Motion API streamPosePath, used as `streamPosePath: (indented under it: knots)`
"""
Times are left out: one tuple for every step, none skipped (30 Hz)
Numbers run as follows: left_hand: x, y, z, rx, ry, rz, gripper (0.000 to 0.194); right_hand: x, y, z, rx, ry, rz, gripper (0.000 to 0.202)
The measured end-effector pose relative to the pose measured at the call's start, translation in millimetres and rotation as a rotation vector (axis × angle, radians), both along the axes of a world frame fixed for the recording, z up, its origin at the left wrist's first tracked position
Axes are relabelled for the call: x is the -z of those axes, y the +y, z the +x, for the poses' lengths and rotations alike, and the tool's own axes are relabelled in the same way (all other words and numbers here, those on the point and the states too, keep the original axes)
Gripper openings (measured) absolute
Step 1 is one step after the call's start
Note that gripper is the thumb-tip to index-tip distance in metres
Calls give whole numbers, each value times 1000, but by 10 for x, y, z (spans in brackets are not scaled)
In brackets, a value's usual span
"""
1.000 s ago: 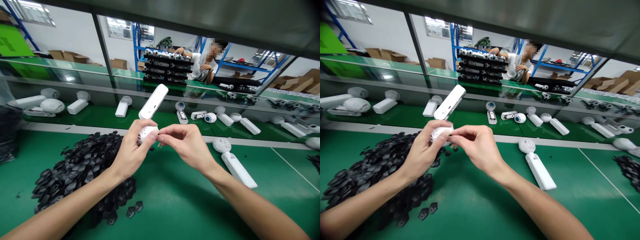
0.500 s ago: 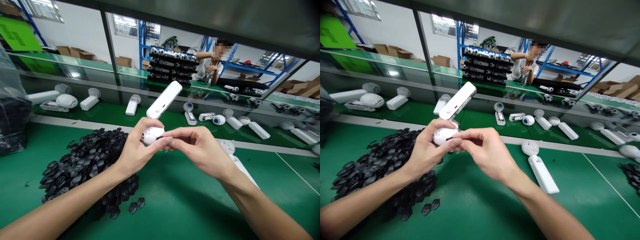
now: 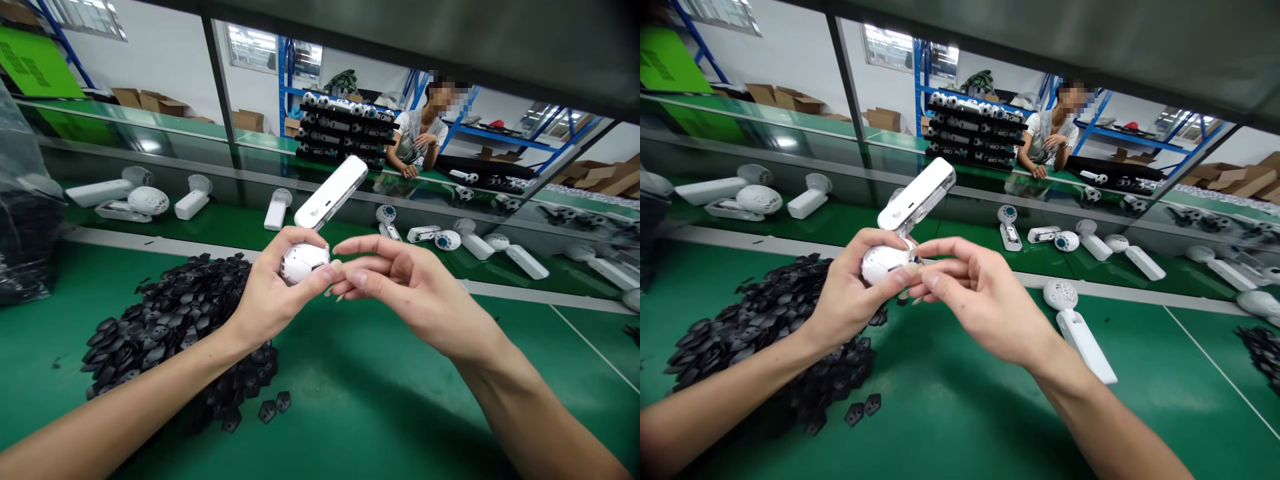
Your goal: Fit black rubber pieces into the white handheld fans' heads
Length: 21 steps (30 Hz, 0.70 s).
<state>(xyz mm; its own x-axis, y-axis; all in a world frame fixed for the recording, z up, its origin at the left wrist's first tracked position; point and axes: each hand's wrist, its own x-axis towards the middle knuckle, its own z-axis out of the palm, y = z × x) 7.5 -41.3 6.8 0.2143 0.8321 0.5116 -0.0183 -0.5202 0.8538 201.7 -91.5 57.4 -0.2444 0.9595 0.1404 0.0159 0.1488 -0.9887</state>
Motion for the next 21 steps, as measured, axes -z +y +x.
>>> streamPosePath:
  knots:
    - [5, -3, -4, -6, 4, 12, 25, -12, -5, 13, 23, 21, 5, 21]
    - [10, -6, -5, -5, 5, 17, 25, -28, -15, 29, 50, 23, 16, 22]
    - [14, -8, -4, -1, 4, 14, 25, -45, -33, 44, 84, 6, 34, 21]
    - [17, -7, -1, 3, 1, 8, 26, -59, -60, 55, 125, -27, 58, 19]
    - [19, -2, 3, 1, -4, 0, 27, -66, -96, 58, 165, -73, 87, 17]
    - [21, 9, 7, -8, -11, -3, 28, -59, -138, 52, 193, -129, 118, 14]
    - [23, 25, 9, -19, -25, -1, 28, -34, -184, 33, 196, -196, 149, 10]
    - [26, 47, 9, -27, -45, 1, 29, 13, -232, 3, 164, -278, 177, 6]
    - [31, 71, 8, -27, -71, 2, 29, 81, -277, -37, 97, -379, 204, 7]
    - [37, 97, 5, -19, -97, -3, 29, 169, -318, -86, 3, -497, 227, 8]
    - [43, 122, 0, -10, -118, -14, 28, 271, -354, -140, -104, -626, 247, 8]
    - [50, 144, -6, -1, -133, -28, 27, 380, -382, -195, -206, -757, 262, 4]
    - [57, 164, -12, 4, -141, -42, 26, 487, -404, -250, -293, -877, 268, 3]
    - [65, 180, -20, 9, -144, -53, 25, 587, -419, -300, -357, -977, 273, 8]
    - [72, 196, -27, 16, -148, -58, 23, 672, -429, -344, -401, -1057, 281, 11]
    - [79, 210, -36, 27, -153, -62, 21, 740, -437, -381, -428, -1117, 302, 13]
    - [85, 225, -44, 42, -160, -64, 19, 789, -443, -411, -441, -1160, 340, 13]
    - [88, 238, -52, 59, -162, -68, 18, 820, -448, -434, -446, -1191, 391, 13]
    - [87, 249, -58, 69, -161, -71, 18, 834, -453, -452, -446, -1215, 447, 12]
    - [78, 255, -62, 71, -154, -70, 20, 833, -456, -465, -445, -1235, 500, 11]
    - [62, 256, -64, 66, -136, -72, 22, 818, -455, -477, -441, -1251, 543, 9]
